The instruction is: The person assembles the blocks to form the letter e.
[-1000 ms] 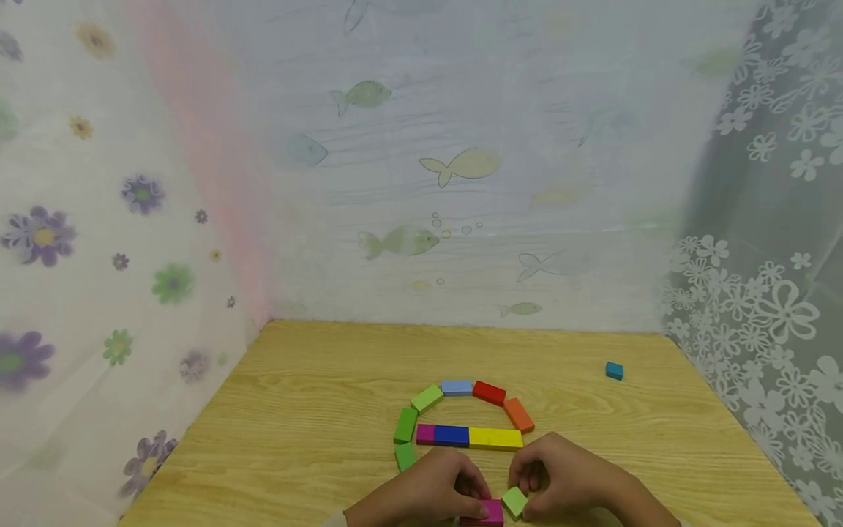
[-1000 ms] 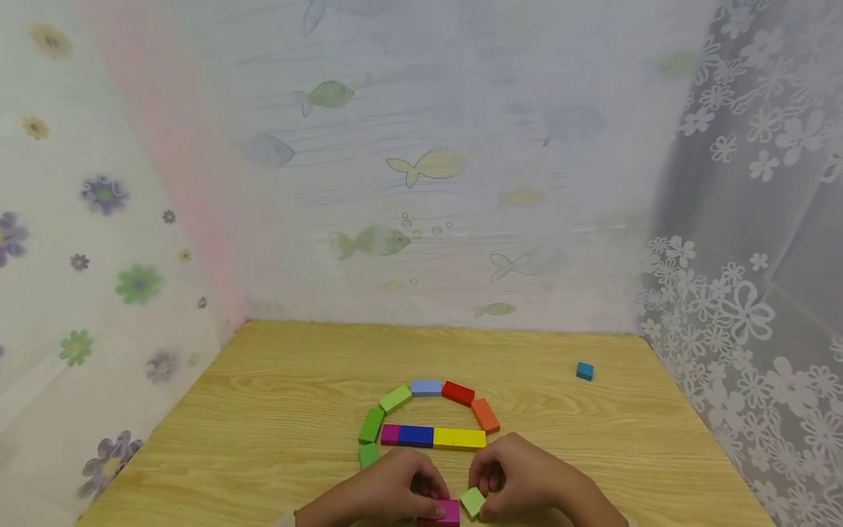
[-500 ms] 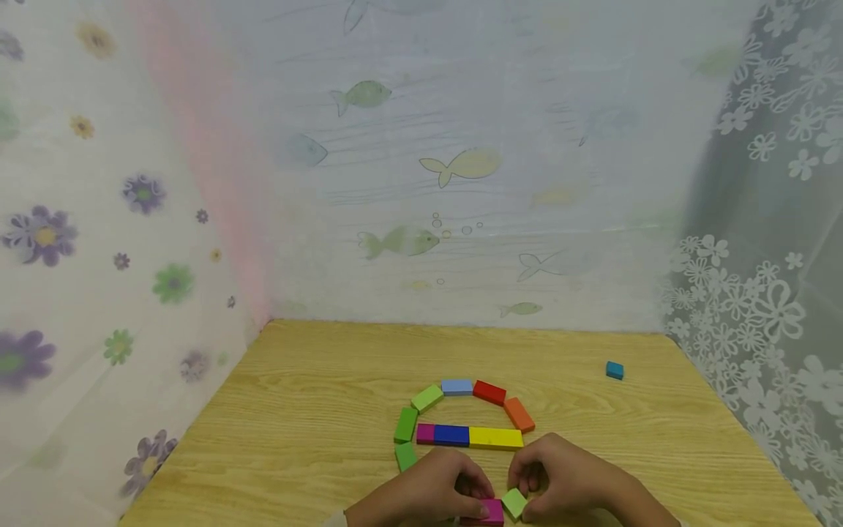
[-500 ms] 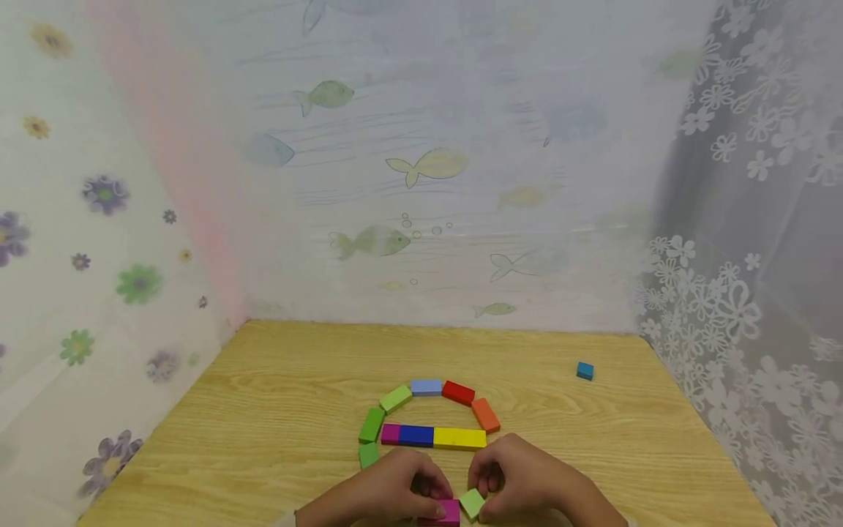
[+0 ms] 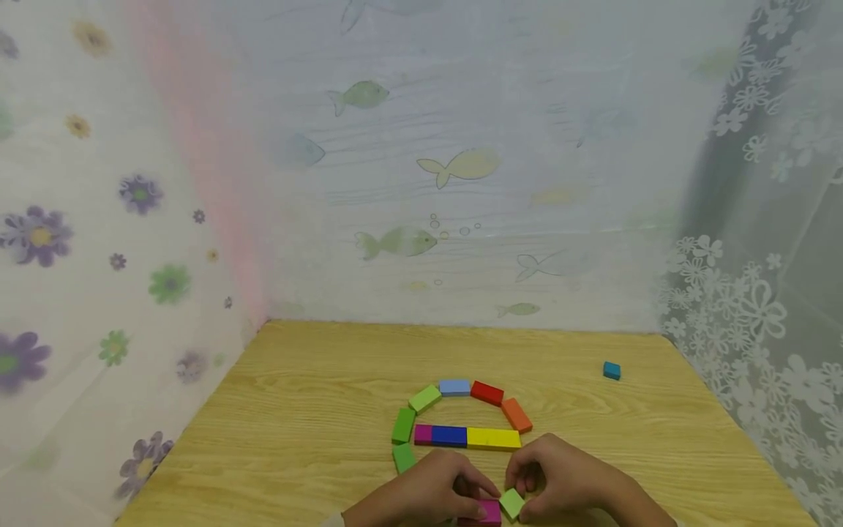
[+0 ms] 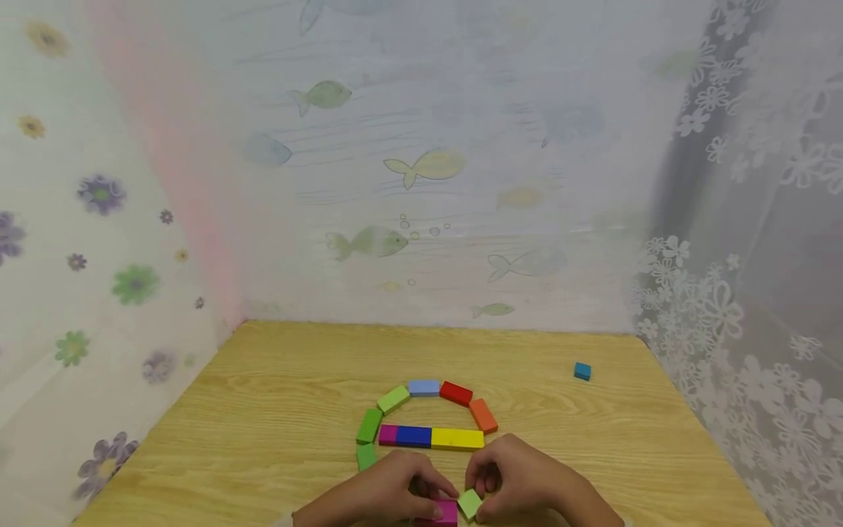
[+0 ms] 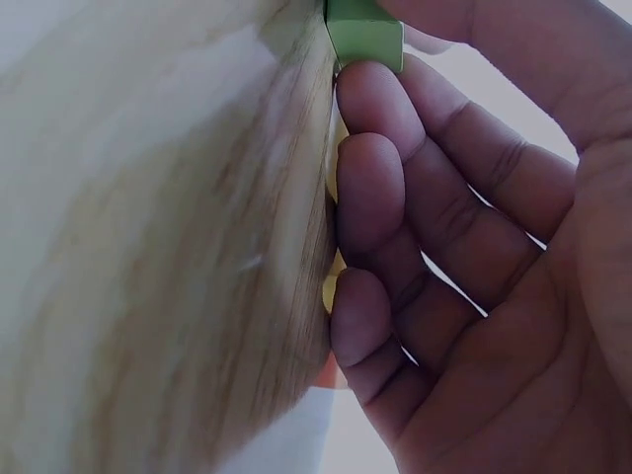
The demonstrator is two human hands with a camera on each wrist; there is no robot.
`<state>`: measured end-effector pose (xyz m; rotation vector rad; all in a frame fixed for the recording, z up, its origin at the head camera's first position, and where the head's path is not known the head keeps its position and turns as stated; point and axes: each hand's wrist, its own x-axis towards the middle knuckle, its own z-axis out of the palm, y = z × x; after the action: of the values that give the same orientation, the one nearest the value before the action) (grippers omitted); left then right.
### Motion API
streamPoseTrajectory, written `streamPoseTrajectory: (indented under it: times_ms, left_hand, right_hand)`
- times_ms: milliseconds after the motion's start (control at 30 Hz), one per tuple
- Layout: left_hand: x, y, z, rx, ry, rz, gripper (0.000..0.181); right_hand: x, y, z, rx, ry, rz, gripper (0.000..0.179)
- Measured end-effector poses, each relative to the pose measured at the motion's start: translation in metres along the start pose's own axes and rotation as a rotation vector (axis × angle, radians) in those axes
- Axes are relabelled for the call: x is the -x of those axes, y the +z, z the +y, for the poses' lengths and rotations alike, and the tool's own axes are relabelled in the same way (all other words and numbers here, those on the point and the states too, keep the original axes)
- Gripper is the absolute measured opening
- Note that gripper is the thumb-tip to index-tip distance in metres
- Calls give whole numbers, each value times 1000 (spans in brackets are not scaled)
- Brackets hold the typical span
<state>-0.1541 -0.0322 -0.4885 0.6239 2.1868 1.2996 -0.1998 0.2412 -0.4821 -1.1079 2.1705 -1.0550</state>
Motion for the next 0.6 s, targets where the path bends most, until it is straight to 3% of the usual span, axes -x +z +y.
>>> streamPoseTrajectory:
  times_ms: [600]
  left_hand:
    - [1, -1, 4, -35, 23, -11, 23]
  right_hand:
    - [1, -2, -1, -25, 7, -12, 23]
